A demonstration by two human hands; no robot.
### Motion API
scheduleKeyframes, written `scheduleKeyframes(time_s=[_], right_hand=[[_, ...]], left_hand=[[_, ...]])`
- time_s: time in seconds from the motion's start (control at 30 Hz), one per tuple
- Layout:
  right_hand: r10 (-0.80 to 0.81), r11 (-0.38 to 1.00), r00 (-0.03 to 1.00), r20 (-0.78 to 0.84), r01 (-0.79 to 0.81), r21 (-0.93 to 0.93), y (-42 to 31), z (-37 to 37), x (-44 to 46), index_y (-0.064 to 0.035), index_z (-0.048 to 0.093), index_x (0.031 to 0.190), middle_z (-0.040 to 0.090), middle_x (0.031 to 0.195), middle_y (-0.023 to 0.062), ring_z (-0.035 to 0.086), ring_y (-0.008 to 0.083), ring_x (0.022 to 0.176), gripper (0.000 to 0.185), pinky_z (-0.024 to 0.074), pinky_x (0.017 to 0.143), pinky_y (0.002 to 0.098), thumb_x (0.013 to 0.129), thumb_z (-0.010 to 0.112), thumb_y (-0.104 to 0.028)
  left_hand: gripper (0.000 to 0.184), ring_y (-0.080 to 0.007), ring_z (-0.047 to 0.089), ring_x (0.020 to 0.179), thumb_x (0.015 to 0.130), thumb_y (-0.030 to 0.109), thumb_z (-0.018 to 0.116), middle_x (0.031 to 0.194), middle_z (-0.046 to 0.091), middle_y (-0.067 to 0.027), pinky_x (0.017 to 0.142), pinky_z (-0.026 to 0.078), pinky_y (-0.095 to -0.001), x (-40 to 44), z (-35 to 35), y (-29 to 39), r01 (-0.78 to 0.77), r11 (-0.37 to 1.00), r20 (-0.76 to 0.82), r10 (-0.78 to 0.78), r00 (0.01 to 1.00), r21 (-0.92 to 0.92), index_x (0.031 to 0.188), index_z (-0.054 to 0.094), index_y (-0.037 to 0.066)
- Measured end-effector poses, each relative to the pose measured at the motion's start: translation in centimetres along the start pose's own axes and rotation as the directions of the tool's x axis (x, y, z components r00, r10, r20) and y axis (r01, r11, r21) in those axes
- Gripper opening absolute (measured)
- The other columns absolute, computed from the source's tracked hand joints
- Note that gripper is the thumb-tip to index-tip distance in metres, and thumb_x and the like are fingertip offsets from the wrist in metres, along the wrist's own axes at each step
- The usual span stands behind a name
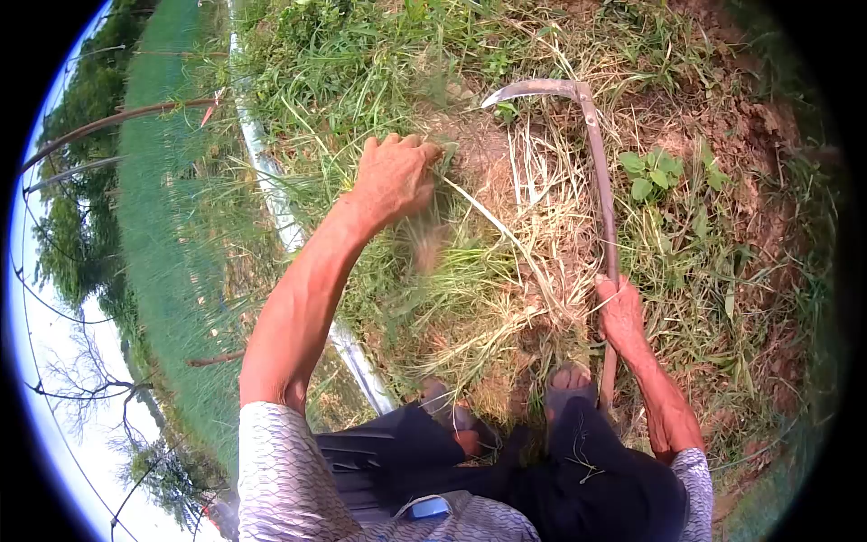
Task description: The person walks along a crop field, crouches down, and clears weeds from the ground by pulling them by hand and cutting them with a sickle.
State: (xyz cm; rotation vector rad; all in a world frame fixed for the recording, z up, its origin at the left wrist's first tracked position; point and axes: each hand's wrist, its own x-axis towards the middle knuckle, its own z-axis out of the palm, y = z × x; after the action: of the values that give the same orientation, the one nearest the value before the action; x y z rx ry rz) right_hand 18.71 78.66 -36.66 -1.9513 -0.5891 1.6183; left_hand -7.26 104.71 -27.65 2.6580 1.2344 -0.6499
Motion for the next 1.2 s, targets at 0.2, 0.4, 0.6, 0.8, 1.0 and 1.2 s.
scheduleKeyframes(time_s=[0.2,0.4,0.6,0.8,1.0,1.2], right_hand=[[-0.025,0.999,0.996,-0.081,0.022,-0.042,3.9,0.2,-1.5,-0.0014,0.052,0.091,0.045,0.065,0.0005,0.043,0.0117,0.057,0.03,0.0366,0.048,0.0314,0.092,0.053,-0.031],[0.083,0.996,0.994,-0.073,-0.081,0.025,2.7,-0.3,-2.8,-0.0006,0.051,0.093,0.045,0.064,0.0004,0.044,0.01,0.053,0.03,0.0372,0.044,0.0297,0.092,0.054,-0.03],[0.041,0.999,0.994,-0.101,-0.044,-0.032,2.8,-0.1,-2.6,-0.0002,0.05,0.091,0.045,0.064,0.0007,0.044,0.0097,0.05,0.03,0.0379,0.041,0.0293,0.092,0.055,-0.03],[0.06,0.998,0.992,-0.114,-0.062,-0.007,4.8,-0.3,-2.0,-0.0004,0.053,0.095,0.044,0.066,0.0001,0.043,0.01,0.059,0.031,0.0388,0.05,0.0306,0.091,0.058,-0.03],[-0.051,0.999,0.996,-0.067,0.05,-0.008,4.4,-0.7,-1.8,-0.0036,0.052,0.095,0.041,0.067,-0.0012,0.039,0.0096,0.059,0.034,0.0336,0.05,0.0288,0.093,0.051,-0.037],[-0.206,0.964,0.977,-0.055,0.193,-0.185,-1.4,1.2,0.8,-0.0037,0.051,0.091,0.041,0.068,0.0007,0.039,0.0118,0.06,0.043,0.0328,0.051,0.0317,0.094,0.045,-0.047]], left_hand=[[0.045,-0.0319,0.05,0.113,0.083,0.02,0.049,0.124,0.052,-0.0149,0.092,0.036,-0.0464,8.8,7.3,-1.5,0.034,0.979,-0.342,0.037,0.939,0.2,0.127,0.05,0.013],[0.049,-0.0351,0.049,0.112,0.085,0.022,0.045,0.121,0.049,-0.0168,0.087,0.038,-0.0555,10.2,6.4,-5.6,0.415,0.909,-0.222,-0.41,0.885,-0.026,0.133,0.041,0.011],[0.022,-0.0299,0.064,0.076,0.09,0.024,0.044,0.074,0.064,-0.0126,0.063,0.05,-0.0435,10.5,7.2,-8.8,0.274,0.962,-0.249,-0.267,0.931,-0.006,0.094,0.056,0.005],[0.028,-0.036,0.062,0.063,0.091,0.027,0.044,0.068,0.062,-0.0186,0.059,0.051,-0.0447,-0.2,9.1,-1.6,-0.018,0.972,0.278,0.085,0.957,-0.236,0.087,0.06,0.004],[0.031,-0.0402,0.061,0.073,0.087,0.031,0.05,0.075,0.062,-0.0208,0.068,0.05,-0.0479,-14.3,7.1,-0.7,0.199,0.907,0.642,0.095,0.761,-0.37,0.101,0.059,0.005],[0.038,-0.0363,0.063,0.074,0.084,0.022,0.057,0.123,0.05,-0.0199,0.067,0.053,-0.0459,-4.6,2.7,-1.3,0.198,0.952,-0.034,-0.212,0.977,-0.233,0.119,0.049,0.006]])
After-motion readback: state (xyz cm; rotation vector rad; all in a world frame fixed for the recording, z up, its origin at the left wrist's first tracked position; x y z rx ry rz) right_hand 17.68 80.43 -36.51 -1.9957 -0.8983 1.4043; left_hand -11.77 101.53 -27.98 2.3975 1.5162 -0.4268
